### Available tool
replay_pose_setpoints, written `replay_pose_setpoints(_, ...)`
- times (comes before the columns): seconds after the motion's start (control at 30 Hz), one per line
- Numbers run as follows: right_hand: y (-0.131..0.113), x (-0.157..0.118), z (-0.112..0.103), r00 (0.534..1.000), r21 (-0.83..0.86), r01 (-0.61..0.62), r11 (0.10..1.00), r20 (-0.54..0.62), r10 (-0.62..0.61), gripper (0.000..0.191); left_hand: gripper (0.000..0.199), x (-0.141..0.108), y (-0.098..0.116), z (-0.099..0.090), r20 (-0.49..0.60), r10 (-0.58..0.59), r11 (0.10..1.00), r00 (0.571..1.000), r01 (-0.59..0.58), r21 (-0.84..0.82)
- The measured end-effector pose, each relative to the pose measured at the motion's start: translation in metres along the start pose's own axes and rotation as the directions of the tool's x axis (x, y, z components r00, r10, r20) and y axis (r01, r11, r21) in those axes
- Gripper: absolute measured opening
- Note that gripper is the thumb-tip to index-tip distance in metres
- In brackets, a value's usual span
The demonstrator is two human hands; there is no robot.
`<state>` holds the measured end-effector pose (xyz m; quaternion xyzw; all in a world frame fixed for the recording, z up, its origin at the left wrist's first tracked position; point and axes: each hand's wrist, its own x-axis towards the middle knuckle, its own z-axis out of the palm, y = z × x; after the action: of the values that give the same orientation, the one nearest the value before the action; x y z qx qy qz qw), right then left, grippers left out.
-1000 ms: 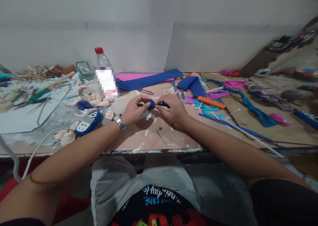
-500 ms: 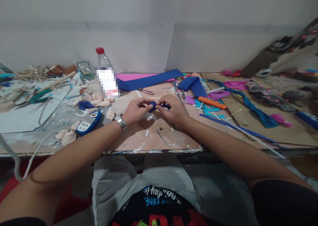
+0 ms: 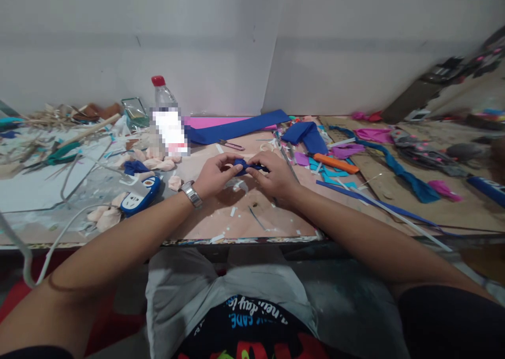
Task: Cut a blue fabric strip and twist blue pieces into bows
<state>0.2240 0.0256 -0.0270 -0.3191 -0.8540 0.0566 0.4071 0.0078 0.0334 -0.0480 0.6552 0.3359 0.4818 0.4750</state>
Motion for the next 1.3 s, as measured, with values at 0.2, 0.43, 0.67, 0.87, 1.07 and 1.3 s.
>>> replay_pose_setpoints(0.2,-0.0027,0.0006,0.0005,1.000,-0.011,-0.004,1.000,0.005,0.004,0.015,0.043,-0.0008,0.0022,0.0011,-0.002,0.019,1.000,1.000,-0.019,-0.021)
replay_pose_setpoints(0.43,-0.0045,0.0010,0.0000,1.000,0.010,-0.011,1.000,-0.013,0.011,0.015,0.040,-0.0021,0.0044,0.0030,0.019,0.035,0.997,0.999,-0.033,-0.068)
replay_pose_setpoints(0.67,-0.0043,0.0013,-0.0005,0.999,0.001,-0.021,1.000,-0.027,0.021,0.016,0.041,-0.0026,0.0046,0.0010,0.055,0.055,0.998,0.997,-0.055,-0.004)
replay_pose_setpoints(0.87,-0.0016,-0.0003,0.0000,0.997,0.011,-0.062,0.998,-0.039,0.062,0.014,0.045,-0.0045,0.0056,0.0022,0.131,0.071,0.997,0.989,-0.067,-0.037)
replay_pose_setpoints(1.07,-0.0023,-0.0001,-0.0010,0.996,0.000,-0.082,0.997,-0.030,0.082,0.016,0.048,-0.0060,0.0040,0.0051,0.151,0.080,0.991,0.985,-0.062,-0.122)
replay_pose_setpoints(1.3,-0.0037,-0.0015,0.0005,0.994,0.027,-0.105,0.994,-0.031,0.106,0.018,0.050,-0.0031,0.0029,0.0006,0.145,0.076,0.997,0.987,-0.075,-0.019)
